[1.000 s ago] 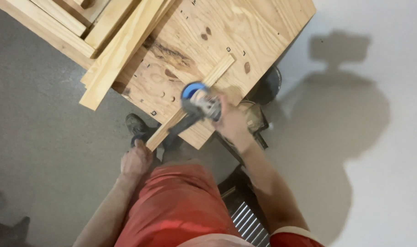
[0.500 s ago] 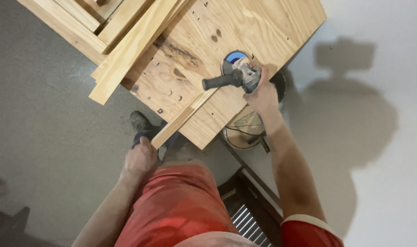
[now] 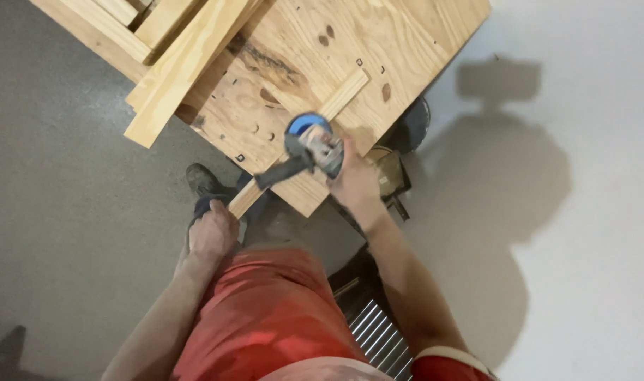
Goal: Sanding a wooden slat using an angle grinder with a sanding disc attachment on a workbench.
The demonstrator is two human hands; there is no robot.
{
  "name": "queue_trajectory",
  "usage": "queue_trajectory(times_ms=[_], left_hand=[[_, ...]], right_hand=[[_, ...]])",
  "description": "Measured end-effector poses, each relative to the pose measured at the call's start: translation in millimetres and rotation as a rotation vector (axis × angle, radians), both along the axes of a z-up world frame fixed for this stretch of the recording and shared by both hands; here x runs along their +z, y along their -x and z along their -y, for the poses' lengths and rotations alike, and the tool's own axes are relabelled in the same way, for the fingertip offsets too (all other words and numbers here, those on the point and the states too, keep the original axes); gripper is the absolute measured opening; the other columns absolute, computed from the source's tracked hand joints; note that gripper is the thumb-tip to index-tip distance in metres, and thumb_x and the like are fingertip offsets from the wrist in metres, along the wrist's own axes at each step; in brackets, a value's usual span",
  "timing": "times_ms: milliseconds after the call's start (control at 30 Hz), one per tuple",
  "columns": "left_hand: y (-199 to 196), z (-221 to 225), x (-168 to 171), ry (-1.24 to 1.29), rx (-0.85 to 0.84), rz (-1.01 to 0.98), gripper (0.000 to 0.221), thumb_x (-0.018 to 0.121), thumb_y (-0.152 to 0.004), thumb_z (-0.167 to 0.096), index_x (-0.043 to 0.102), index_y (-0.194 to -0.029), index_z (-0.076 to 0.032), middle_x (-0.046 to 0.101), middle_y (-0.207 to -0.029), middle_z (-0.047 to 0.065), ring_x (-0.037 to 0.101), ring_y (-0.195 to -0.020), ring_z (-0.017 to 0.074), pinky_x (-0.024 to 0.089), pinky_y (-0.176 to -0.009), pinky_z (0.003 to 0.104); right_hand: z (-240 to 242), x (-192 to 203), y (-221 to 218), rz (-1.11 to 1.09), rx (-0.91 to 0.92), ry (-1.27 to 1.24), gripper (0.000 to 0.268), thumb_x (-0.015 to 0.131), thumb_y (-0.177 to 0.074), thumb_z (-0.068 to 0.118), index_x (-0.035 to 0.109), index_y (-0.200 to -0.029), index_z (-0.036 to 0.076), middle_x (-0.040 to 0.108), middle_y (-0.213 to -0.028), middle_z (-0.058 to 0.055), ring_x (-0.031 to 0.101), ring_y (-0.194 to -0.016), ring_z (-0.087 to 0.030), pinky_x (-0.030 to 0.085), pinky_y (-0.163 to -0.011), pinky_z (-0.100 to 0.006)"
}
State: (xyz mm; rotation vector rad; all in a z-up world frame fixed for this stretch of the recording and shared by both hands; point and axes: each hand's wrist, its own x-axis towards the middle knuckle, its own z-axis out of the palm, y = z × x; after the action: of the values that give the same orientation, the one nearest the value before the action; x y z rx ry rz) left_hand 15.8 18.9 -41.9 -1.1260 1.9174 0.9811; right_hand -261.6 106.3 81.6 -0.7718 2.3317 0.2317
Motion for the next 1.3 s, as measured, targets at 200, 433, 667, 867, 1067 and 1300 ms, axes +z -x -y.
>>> queue_trajectory(times_ms=[200, 433, 667, 867, 1067, 1300], left_hand=[[3, 0, 2, 0.022, -0.025, -0.006, 0.045, 0.047, -0.097, -0.04, 0.047, -0.123, -0.004, 0.073, -0.099, 0.02, 0.076, -0.098, 0.0414, 0.062, -0.084, 0.053], [-1, -3, -8, 0.039, -0.02, -0.022, 0.04, 0.046, -0.096, -0.042, 0.044, -0.115, -0.007, 0.072, -0.099, 0.019, 0.075, -0.1, 0.0449, 0.06, -0.086, 0.055], [11, 8, 24, -0.005, 0.017, 0.01, 0.034, 0.048, -0.1, -0.032, 0.046, -0.121, -0.004, 0.072, -0.099, 0.019, 0.076, -0.1, 0.0412, 0.061, -0.082, 0.052], [11, 10, 22, -0.017, 0.026, 0.037, 0.037, 0.041, -0.103, -0.03, 0.049, -0.125, -0.002, 0.072, -0.097, 0.02, 0.077, -0.095, 0.0376, 0.062, -0.079, 0.049], [6, 14, 11, -0.022, -0.043, 0.04, 0.045, 0.038, -0.099, -0.04, 0.044, -0.127, -0.005, 0.072, -0.108, 0.021, 0.074, -0.106, 0.0413, 0.06, -0.09, 0.053], [7, 17, 15, -0.065, 0.078, 0.055, 0.034, 0.049, -0.101, -0.031, 0.049, -0.123, -0.005, 0.073, -0.102, 0.018, 0.076, -0.102, 0.0373, 0.06, -0.085, 0.053]], right_hand=[[8, 23, -26, 0.144, -0.017, -0.014, 0.075, 0.077, -0.077, 0.027, 0.036, -0.14, 0.029, 0.07, -0.121, -0.011, 0.069, -0.114, -0.035, 0.053, -0.097, -0.048], [7, 18, -5, -0.068, -0.008, -0.006, 0.079, 0.075, -0.079, 0.027, 0.03, -0.143, 0.021, 0.07, -0.109, -0.019, 0.071, -0.105, -0.041, 0.056, -0.092, -0.052], [-29, -16, -66, 0.132, 0.047, 0.108, 0.073, 0.075, -0.073, 0.029, 0.044, -0.139, 0.022, 0.073, -0.106, -0.014, 0.074, -0.1, -0.035, 0.06, -0.088, -0.047], [-2, 25, 59, -0.118, -0.143, 0.182, 0.087, 0.077, -0.077, 0.02, 0.031, -0.149, 0.005, 0.068, -0.114, -0.033, 0.067, -0.111, -0.049, 0.052, -0.097, -0.058], [-5, 20, 43, -0.09, -0.239, 0.205, 0.094, 0.08, -0.073, 0.025, 0.027, -0.151, 0.017, 0.069, -0.124, -0.024, 0.067, -0.116, -0.042, 0.052, -0.1, -0.054], [-65, -34, -96, 0.158, -0.031, 0.204, 0.086, 0.078, -0.071, 0.037, 0.041, -0.146, 0.019, 0.07, -0.118, -0.017, 0.07, -0.111, -0.036, 0.055, -0.094, -0.048]])
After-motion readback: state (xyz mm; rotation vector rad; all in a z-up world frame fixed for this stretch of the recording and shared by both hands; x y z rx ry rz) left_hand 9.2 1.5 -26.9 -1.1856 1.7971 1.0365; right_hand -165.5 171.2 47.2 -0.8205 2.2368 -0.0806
